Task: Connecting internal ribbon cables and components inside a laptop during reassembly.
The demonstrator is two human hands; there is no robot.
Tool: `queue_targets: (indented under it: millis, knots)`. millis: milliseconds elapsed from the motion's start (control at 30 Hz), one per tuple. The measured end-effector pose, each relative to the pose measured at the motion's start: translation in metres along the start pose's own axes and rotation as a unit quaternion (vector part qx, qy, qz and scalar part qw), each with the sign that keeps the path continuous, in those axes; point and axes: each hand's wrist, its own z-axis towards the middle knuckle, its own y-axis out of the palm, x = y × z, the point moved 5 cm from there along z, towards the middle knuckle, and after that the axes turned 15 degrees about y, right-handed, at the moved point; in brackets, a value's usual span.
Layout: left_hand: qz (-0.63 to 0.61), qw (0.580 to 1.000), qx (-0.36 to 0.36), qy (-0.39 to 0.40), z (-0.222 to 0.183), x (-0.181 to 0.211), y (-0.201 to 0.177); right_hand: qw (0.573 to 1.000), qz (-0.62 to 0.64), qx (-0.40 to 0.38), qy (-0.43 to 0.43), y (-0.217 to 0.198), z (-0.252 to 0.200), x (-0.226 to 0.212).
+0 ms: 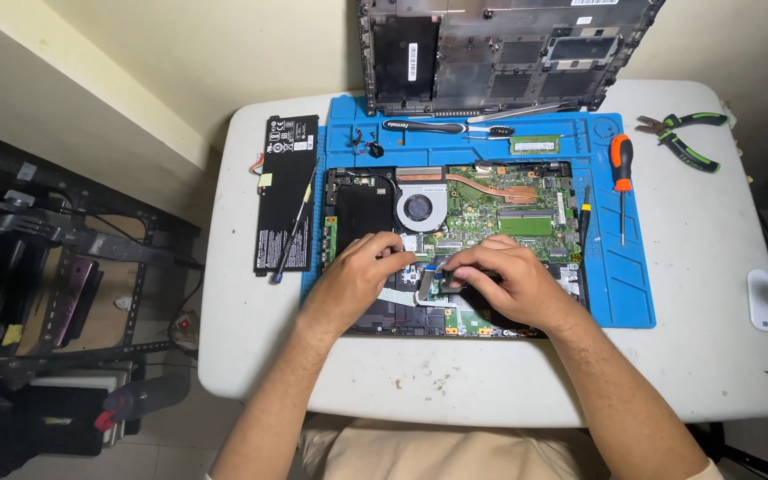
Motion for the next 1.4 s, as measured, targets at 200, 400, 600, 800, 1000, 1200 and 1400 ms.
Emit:
queue_targets:
  millis: [200,400,600,800,1000,1200,1400]
  knots:
    - [-0.06,0.998,0.023,0.001,0.013,-0.006,-0.003,1.0,-0.013,-0.021,0.015,0.003,0.001,-0.002]
    - [-0.103,0.993,0.047,-0.014,0.027,-0.018,0.012,0.998,-0.064,-0.01,0.012,0.003,0.0,0.003]
    - [-0.098,0.995,0.01,-0.015,0.038,-0.032,0.024,0.987,-0.158,0.039,0.015,0.004,-0.001,0.026]
    - [-0.074,0.996,-0.042,0.005,0.052,-0.033,0.019,0.957,-0.284,0.061,-0.004,0.011,-0.002,0.016]
    - [-0.021,0.995,-0.074,0.063,0.058,-0.03,0.021,0.931,-0.366,0.014,0.013,0.019,0.0,0.013]
    - [-0.099,0.992,-0.049,0.053,0.064,-0.024,0.002,0.939,-0.342,-0.021,0.039,0.022,0.002,0.012]
    - [-0.07,0.993,-0.075,0.055,0.056,-0.047,0.031,0.93,-0.366,-0.017,0.04,0.024,0.001,0.016]
